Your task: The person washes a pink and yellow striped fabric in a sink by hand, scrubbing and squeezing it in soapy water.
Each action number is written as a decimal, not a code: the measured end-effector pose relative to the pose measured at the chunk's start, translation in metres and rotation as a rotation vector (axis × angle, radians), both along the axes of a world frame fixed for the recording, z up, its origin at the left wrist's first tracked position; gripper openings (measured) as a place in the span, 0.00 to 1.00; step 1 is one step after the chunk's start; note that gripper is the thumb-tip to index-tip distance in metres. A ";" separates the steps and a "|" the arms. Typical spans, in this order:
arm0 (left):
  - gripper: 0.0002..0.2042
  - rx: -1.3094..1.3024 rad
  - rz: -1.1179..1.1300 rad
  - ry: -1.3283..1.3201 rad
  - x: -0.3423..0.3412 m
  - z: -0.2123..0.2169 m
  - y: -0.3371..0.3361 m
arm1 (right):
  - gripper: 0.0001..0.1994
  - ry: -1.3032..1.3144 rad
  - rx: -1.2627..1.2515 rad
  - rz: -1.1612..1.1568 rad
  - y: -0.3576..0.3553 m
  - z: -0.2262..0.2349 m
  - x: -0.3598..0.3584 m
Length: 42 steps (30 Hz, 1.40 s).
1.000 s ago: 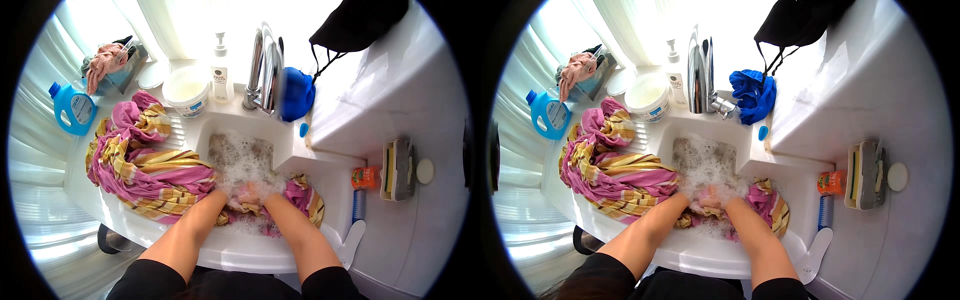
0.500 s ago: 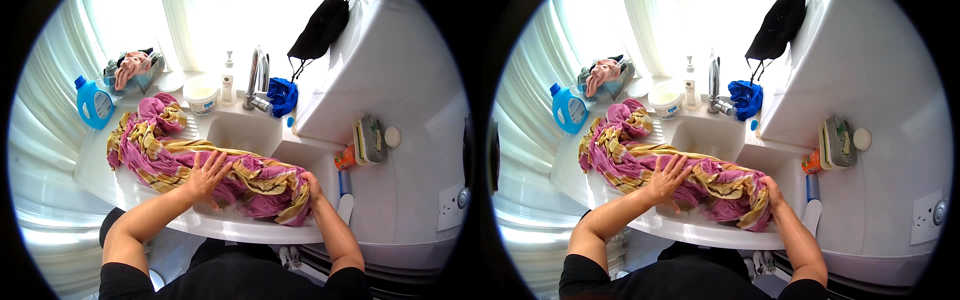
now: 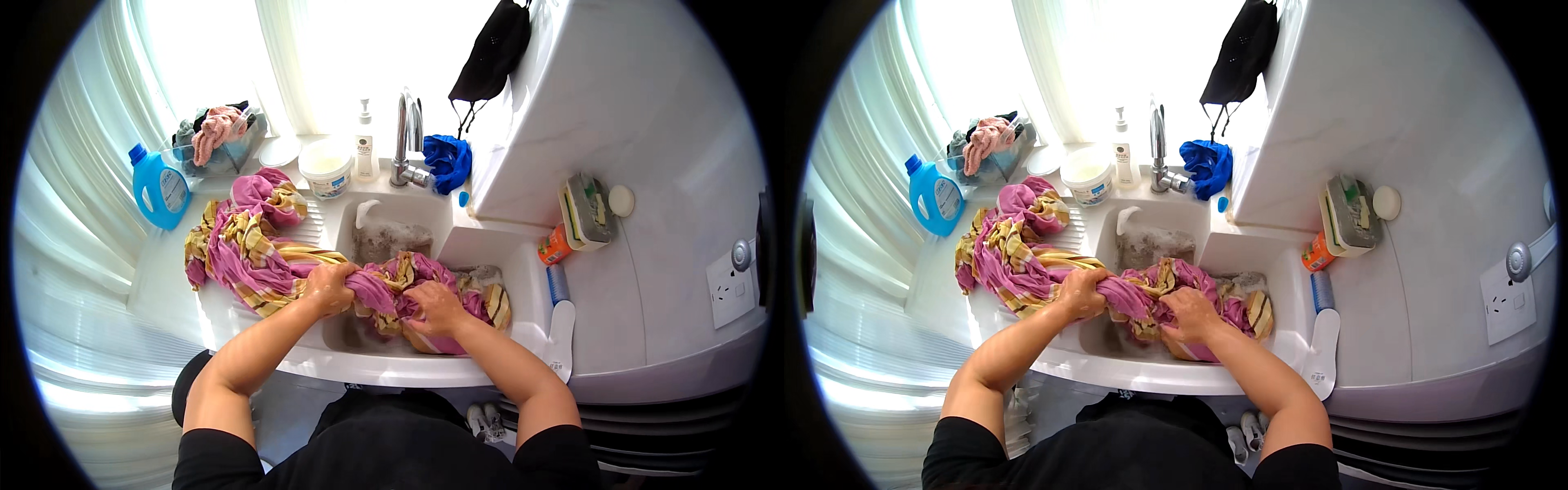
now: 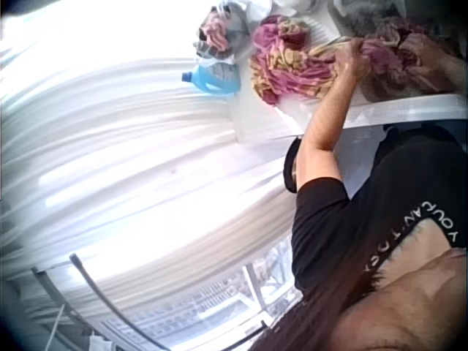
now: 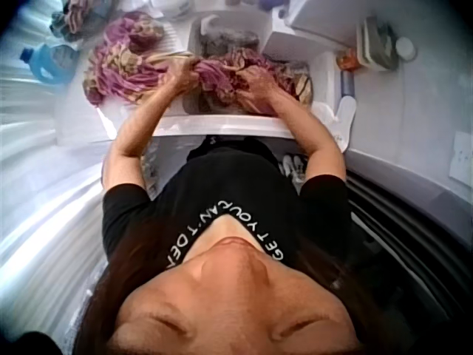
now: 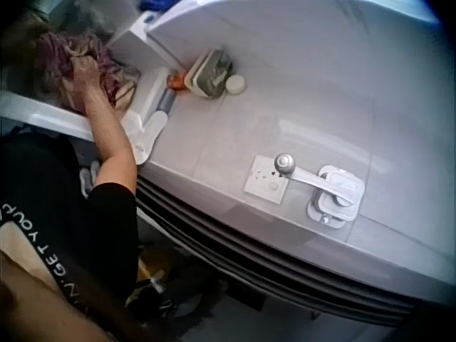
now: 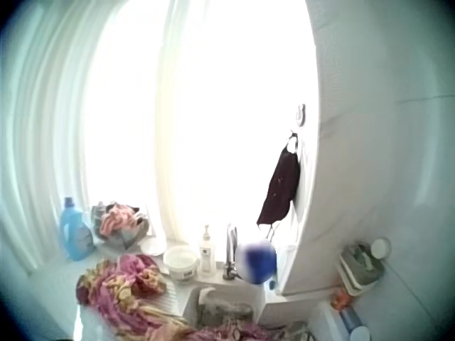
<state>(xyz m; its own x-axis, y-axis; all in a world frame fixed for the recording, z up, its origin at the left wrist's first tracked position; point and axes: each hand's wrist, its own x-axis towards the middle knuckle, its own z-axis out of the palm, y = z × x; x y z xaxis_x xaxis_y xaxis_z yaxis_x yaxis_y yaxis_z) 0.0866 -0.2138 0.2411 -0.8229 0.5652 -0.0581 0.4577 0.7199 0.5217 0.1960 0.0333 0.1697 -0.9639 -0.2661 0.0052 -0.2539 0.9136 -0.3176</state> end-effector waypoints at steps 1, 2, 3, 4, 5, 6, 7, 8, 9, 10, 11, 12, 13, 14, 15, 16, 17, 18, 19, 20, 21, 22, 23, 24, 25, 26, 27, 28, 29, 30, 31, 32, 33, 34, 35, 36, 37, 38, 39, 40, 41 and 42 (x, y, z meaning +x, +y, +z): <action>0.19 0.274 -0.038 -0.027 -0.005 0.009 -0.008 | 0.30 -0.044 0.120 0.168 -0.013 0.000 0.011; 0.18 0.366 0.026 -0.118 -0.004 0.021 -0.015 | 0.28 -0.063 0.095 0.077 -0.016 -0.013 0.018; 0.17 0.466 0.072 -0.215 0.000 0.050 -0.014 | 0.26 -0.084 0.078 -0.031 -0.012 -0.031 0.024; 0.16 0.618 0.138 -0.368 -0.002 0.066 -0.017 | 0.24 -0.105 0.060 -0.087 -0.008 -0.033 0.022; 0.15 0.762 0.214 -0.529 -0.004 0.078 -0.020 | 0.23 -0.124 0.036 -0.140 -0.005 -0.037 0.018; 0.15 0.930 0.282 -0.694 -0.007 0.090 -0.023 | 0.22 -0.151 0.007 -0.139 -0.003 -0.033 0.006; 0.16 1.002 0.342 -0.754 -0.019 0.084 -0.031 | 0.21 -0.171 -0.018 -0.136 -0.003 -0.028 -0.001; 0.15 1.092 0.357 -0.868 -0.023 0.081 -0.032 | 0.14 -0.026 -0.198 -0.177 -0.004 -0.054 -0.002; 0.15 1.186 0.372 -0.977 -0.029 0.080 -0.034 | 0.12 -0.050 -0.379 -0.285 -0.001 -0.057 -0.003; 0.16 1.190 0.382 -1.048 -0.034 0.077 -0.035 | 0.10 -0.072 -0.558 -0.394 0.008 -0.056 -0.003; 0.18 1.191 0.388 -1.122 -0.039 0.072 -0.036 | 0.09 -0.091 -0.735 -0.506 0.019 -0.054 -0.002; 0.19 1.195 0.413 -1.195 -0.042 0.061 -0.039 | 0.09 -0.056 -0.888 -0.516 0.021 -0.020 -0.002; 0.19 1.101 0.479 -1.208 -0.046 0.045 -0.044 | 0.09 -0.034 -1.046 -0.528 0.021 0.025 -0.002; 0.18 1.007 0.523 -1.226 -0.052 0.029 -0.043 | 0.10 -0.043 -1.211 -0.567 0.032 0.047 -0.003; 0.18 0.911 0.562 -1.240 -0.057 0.020 -0.041 | 0.10 -0.048 -1.379 -0.605 0.042 0.067 -0.006; 0.18 0.902 0.585 -1.250 -0.049 0.024 -0.024 | 0.10 -0.008 -1.495 -0.630 0.046 0.096 -0.011; 0.13 0.930 0.566 -1.223 -0.051 0.009 -0.020 | 0.11 0.029 -1.617 -0.639 0.046 0.121 -0.019; 0.12 0.926 0.534 -1.221 -0.055 -0.002 -0.008 | 0.11 0.094 -1.650 -0.653 0.050 0.131 -0.024; 0.12 0.920 0.512 -1.214 -0.054 -0.007 0.002 | 0.11 0.152 -1.687 -0.664 0.054 0.135 -0.028; 0.13 1.017 0.511 -1.207 -0.053 -0.008 0.014 | 0.11 0.207 -1.724 -0.672 0.057 0.136 -0.033; 0.16 0.896 0.576 -0.899 -0.065 -0.045 0.017 | 0.12 0.128 -1.747 -0.755 0.047 0.136 -0.043; 0.18 0.694 0.588 -0.647 -0.061 -0.033 0.037 | 0.12 0.069 -1.370 -0.829 0.054 0.105 -0.048; 0.19 0.497 0.583 -0.387 -0.057 -0.018 0.059 | 0.12 0.010 -0.995 -0.873 0.062 0.072 -0.054; 0.21 0.421 0.574 -0.252 -0.063 -0.036 0.063 | 0.12 -0.033 -0.652 -0.787 0.052 0.063 -0.062; 0.23 0.411 0.500 -0.145 -0.065 -0.046 0.071 | 0.15 -0.068 -0.307 -0.693 0.041 0.055 -0.069; 0.26 0.372 0.429 0.001 -0.064 -0.056 0.078 | 0.19 -0.081 -0.221 -0.675 0.033 0.035 -0.074; 0.29 0.333 0.354 0.144 -0.061 -0.063 0.087 | 0.25 -0.092 -0.135 -0.659 0.026 0.008 -0.076; 0.31 0.141 0.228 0.213 -0.054 -0.061 0.100 | 0.27 0.011 -0.076 -0.566 0.023 -0.018 -0.077; 0.33 -0.056 0.107 0.283 -0.047 -0.059 0.109 | 0.30 0.114 -0.023 -0.465 0.018 -0.044 -0.081; 0.32 -0.283 -0.012 0.380 -0.042 -0.083 0.114 | 0.33 0.219 0.028 -0.358 0.011 -0.059 -0.084; 0.29 -0.448 -0.103 0.324 -0.038 -0.101 0.115 | 0.33 0.147 0.116 -0.355 0.002 -0.065 -0.084; 0.30 -0.562 -0.103 0.258 -0.035 -0.123 0.117 | 0.33 0.075 0.207 -0.351 -0.006 -0.069 -0.085; 0.30 -0.671 -0.112 0.189 -0.034 -0.138 0.119 | 0.32 -0.001 0.303 -0.356 -0.013 -0.070 -0.087; 0.29 -0.691 -0.109 0.155 -0.034 -0.146 0.123 | 0.32 -0.181 0.286 -0.345 -0.015 -0.066 -0.089; 0.27 -0.710 -0.106 0.122 -0.036 -0.152 0.129 | 0.31 -0.220 0.225 -0.369 -0.014 -0.076 -0.094; 0.26 -0.726 -0.110 0.085 -0.038 -0.159 0.134 | 0.30 -0.265 0.166 -0.398 -0.011 -0.091 -0.097; 0.24 -0.731 -0.172 -0.057 -0.044 -0.169 0.138 | 0.29 -0.299 0.107 -0.417 -0.008 -0.104 -0.103; 0.22 -0.732 -0.234 -0.199 -0.054 -0.188 0.140 | 0.28 -0.402 0.180 -0.370 -0.004 -0.119 -0.109; 0.21 -0.729 -0.288 -0.341 -0.065 -0.211 0.140 | 0.27 -0.329 0.195 -0.253 -0.002 -0.136 -0.113; 0.20 -0.728 -0.236 -0.378 -0.070 -0.246 0.135 | 0.26 -0.263 0.211 -0.148 -0.001 -0.151 -0.113; 0.19 -0.700 -0.203 -0.406 -0.074 -0.248 0.140 | 0.25 -0.188 0.228 -0.046 0.004 -0.162 -0.119; 0.18 -0.668 -0.147 -0.413 -0.075 -0.226 0.145 | 0.25 -0.249 0.193 -0.122 0.013 -0.163 -0.130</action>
<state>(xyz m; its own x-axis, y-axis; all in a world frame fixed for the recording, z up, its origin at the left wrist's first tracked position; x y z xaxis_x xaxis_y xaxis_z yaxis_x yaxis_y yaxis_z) 0.0112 -0.0686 0.0148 -0.5808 0.4043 -0.7065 0.4365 0.8873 0.1490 0.0655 0.0463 0.0067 -0.9540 -0.1217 -0.2739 -0.0752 0.9819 -0.1741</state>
